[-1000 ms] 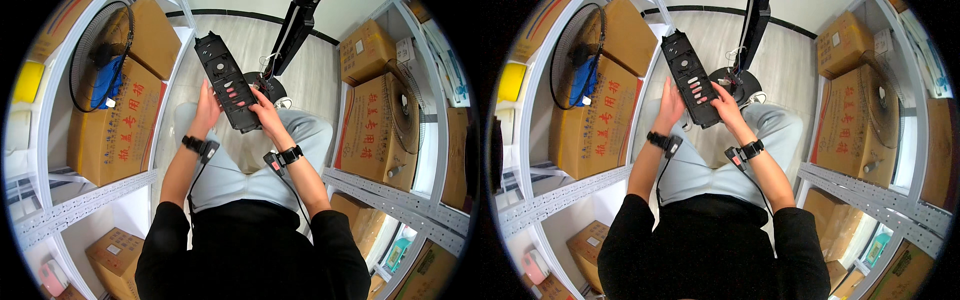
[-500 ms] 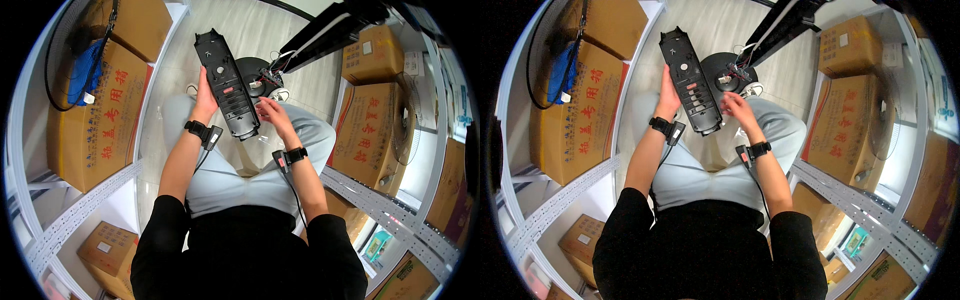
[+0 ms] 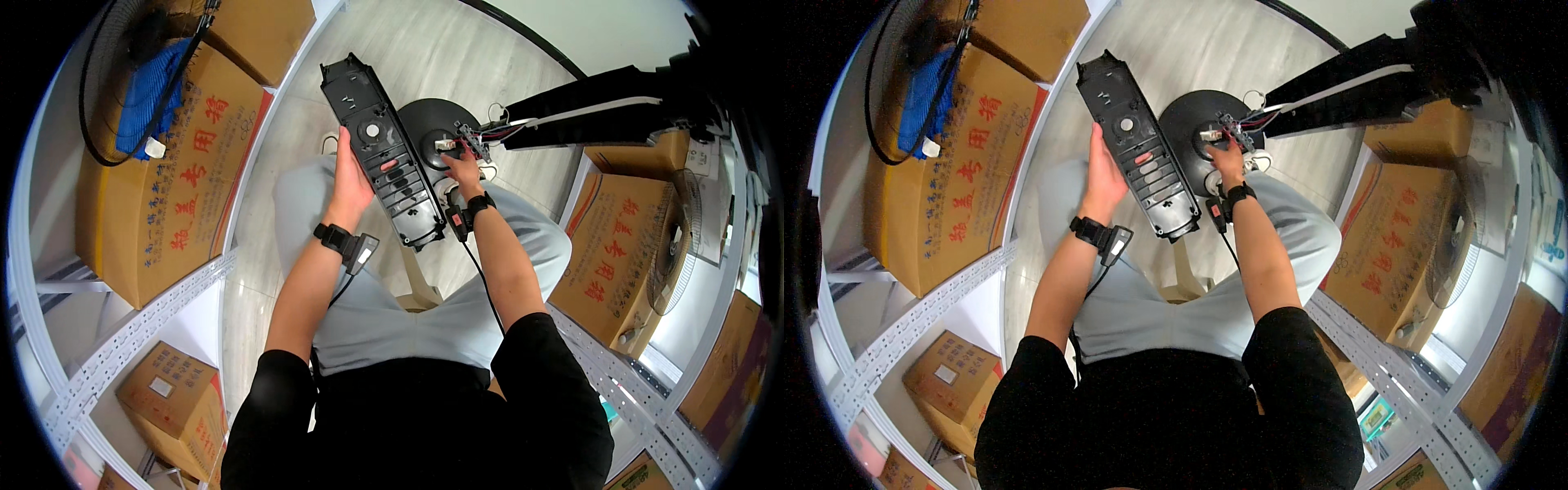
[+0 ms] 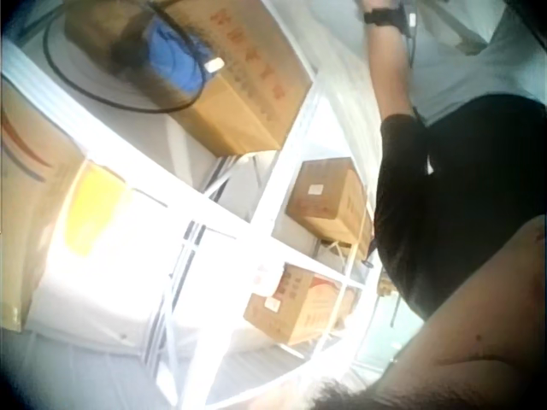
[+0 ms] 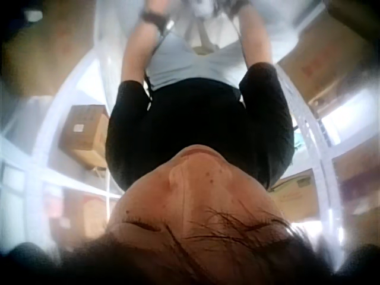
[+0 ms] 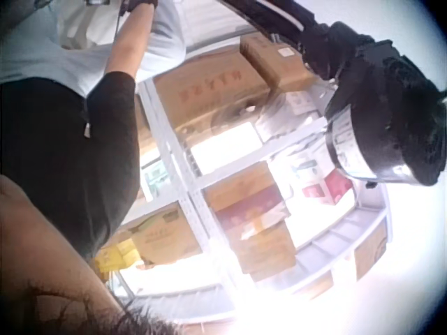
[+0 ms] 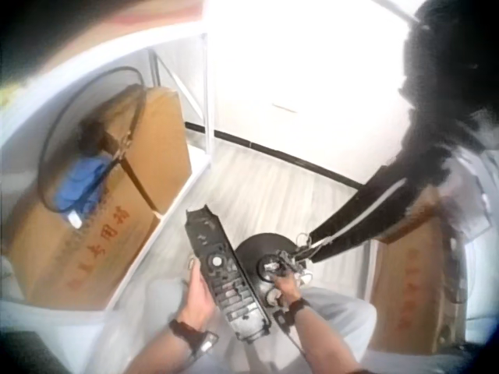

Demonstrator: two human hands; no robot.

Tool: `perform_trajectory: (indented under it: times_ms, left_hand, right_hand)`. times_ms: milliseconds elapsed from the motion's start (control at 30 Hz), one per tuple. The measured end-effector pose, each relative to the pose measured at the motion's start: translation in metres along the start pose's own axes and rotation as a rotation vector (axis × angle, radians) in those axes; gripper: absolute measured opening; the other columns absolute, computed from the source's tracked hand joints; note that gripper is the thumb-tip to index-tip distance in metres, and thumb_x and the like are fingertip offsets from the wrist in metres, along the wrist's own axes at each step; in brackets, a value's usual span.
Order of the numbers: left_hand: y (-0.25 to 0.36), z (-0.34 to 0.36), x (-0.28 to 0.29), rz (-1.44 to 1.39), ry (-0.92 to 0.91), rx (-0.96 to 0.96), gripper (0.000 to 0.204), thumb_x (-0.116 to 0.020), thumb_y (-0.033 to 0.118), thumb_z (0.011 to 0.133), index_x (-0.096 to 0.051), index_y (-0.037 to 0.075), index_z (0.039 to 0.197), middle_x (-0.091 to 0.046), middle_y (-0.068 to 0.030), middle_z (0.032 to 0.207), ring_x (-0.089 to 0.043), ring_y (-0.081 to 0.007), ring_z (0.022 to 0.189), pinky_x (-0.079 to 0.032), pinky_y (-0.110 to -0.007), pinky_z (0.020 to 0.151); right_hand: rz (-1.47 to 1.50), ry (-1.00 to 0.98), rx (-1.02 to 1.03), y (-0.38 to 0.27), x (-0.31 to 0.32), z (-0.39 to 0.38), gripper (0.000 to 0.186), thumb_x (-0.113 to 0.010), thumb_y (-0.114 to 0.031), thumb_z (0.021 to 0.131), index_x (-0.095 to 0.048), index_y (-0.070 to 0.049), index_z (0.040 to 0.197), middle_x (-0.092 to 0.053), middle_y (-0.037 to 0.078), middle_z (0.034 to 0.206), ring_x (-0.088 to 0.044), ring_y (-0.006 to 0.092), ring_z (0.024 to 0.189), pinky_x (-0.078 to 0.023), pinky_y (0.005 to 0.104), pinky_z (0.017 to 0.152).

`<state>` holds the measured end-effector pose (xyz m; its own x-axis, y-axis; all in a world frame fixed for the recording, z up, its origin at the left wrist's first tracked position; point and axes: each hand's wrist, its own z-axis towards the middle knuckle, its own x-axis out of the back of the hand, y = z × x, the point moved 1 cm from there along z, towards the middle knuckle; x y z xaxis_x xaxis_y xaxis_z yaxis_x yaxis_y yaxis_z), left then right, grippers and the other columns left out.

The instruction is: The person sits on the floor and uses a screwdriver to open the control housing of a standing fan, adjusts internal wiring, and then closes the housing. The person then reassembles the fan and places it upright.

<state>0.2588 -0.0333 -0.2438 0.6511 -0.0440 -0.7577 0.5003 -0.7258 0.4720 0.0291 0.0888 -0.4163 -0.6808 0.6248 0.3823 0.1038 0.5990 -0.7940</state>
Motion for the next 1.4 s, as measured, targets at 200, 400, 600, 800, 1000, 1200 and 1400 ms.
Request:
perform_trajectory:
  times_ms: [200,400,600,800,1000,1200,1400]
  left_hand:
    - [-0.008,0.01,-0.016,0.05,-0.017,0.003,0.063,-0.04,0.062,0.101,-0.053,0.01,0.135,-0.065,-0.0074,0.125,-0.064,-0.0234,0.11,-0.053,-0.042,0.092]
    - [-0.008,0.01,-0.009,0.0,-0.034,-0.012,0.058,-0.04,0.057,0.102,-0.054,0.01,0.131,-0.065,-0.0066,0.121,-0.064,-0.0226,0.108,-0.053,-0.041,0.091]
    - [-0.007,0.003,-0.009,-0.025,-0.062,-0.074,0.047,-0.042,0.046,0.101,-0.056,0.008,0.125,-0.066,-0.0062,0.118,-0.064,-0.0222,0.106,-0.051,-0.04,0.094]
    - [-0.021,-0.004,-0.007,-0.048,-0.107,-0.042,0.047,-0.042,0.046,0.101,-0.058,0.008,0.122,-0.068,-0.0056,0.114,-0.064,-0.022,0.106,-0.048,-0.039,0.098]
    - [-0.035,-0.002,-0.008,0.002,-0.198,-0.015,0.046,-0.049,0.05,0.1,-0.06,0.01,0.119,-0.068,-0.0031,0.113,-0.063,-0.0176,0.105,-0.05,-0.035,0.093]
    - [-0.036,0.001,-0.008,-0.012,-0.253,-0.012,0.042,-0.049,0.046,0.102,-0.055,0.01,0.122,-0.066,-0.0037,0.115,-0.063,-0.0171,0.104,-0.05,-0.034,0.094]
    - [-0.032,0.005,-0.004,0.018,-0.251,0.006,0.038,-0.05,0.041,0.102,-0.051,0.011,0.125,-0.064,-0.0047,0.117,-0.063,-0.0163,0.105,-0.051,-0.034,0.093]
  right_hand:
    - [-0.426,0.091,0.327,0.018,0.003,0.028,0.05,-0.082,-0.037,0.079,-0.067,-0.004,0.115,-0.072,0.01,0.1,-0.067,0.0191,0.087,-0.052,0.0327,0.082]
    - [-0.33,-0.103,0.421,-0.03,0.009,-0.046,0.04,-0.076,-0.037,0.087,-0.068,0.0,0.1,-0.071,0.013,0.087,-0.067,0.021,0.079,-0.051,0.033,0.073]
    - [0.081,-0.094,0.328,-0.075,0.055,-0.106,0.027,-0.067,-0.03,0.097,-0.068,-0.003,0.101,-0.065,-0.001,0.078,-0.059,0.0069,0.067,-0.046,0.0214,0.061]
    - [0.411,-0.345,0.287,-0.147,0.038,-0.177,0.027,-0.063,-0.025,0.1,-0.064,0.0,0.11,-0.067,0.003,0.089,-0.063,0.0091,0.075,-0.054,0.0238,0.067]
    - [0.344,-0.443,0.244,-0.17,0.004,-0.166,0.029,-0.065,-0.024,0.099,-0.065,0.003,0.108,-0.069,0.006,0.093,-0.067,0.0109,0.078,-0.056,0.0244,0.07]
    - [0.3,-0.418,0.181,-0.172,0.002,-0.148,0.028,-0.063,-0.024,0.1,-0.065,0.002,0.108,-0.069,0.005,0.093,-0.067,0.0118,0.08,-0.056,0.0244,0.07]
    - [0.206,-0.37,0.217,-0.174,0.004,-0.138,0.028,-0.064,-0.022,0.098,-0.068,0.005,0.1,-0.071,0.008,0.081,-0.068,0.0129,0.067,-0.057,0.0249,0.062]
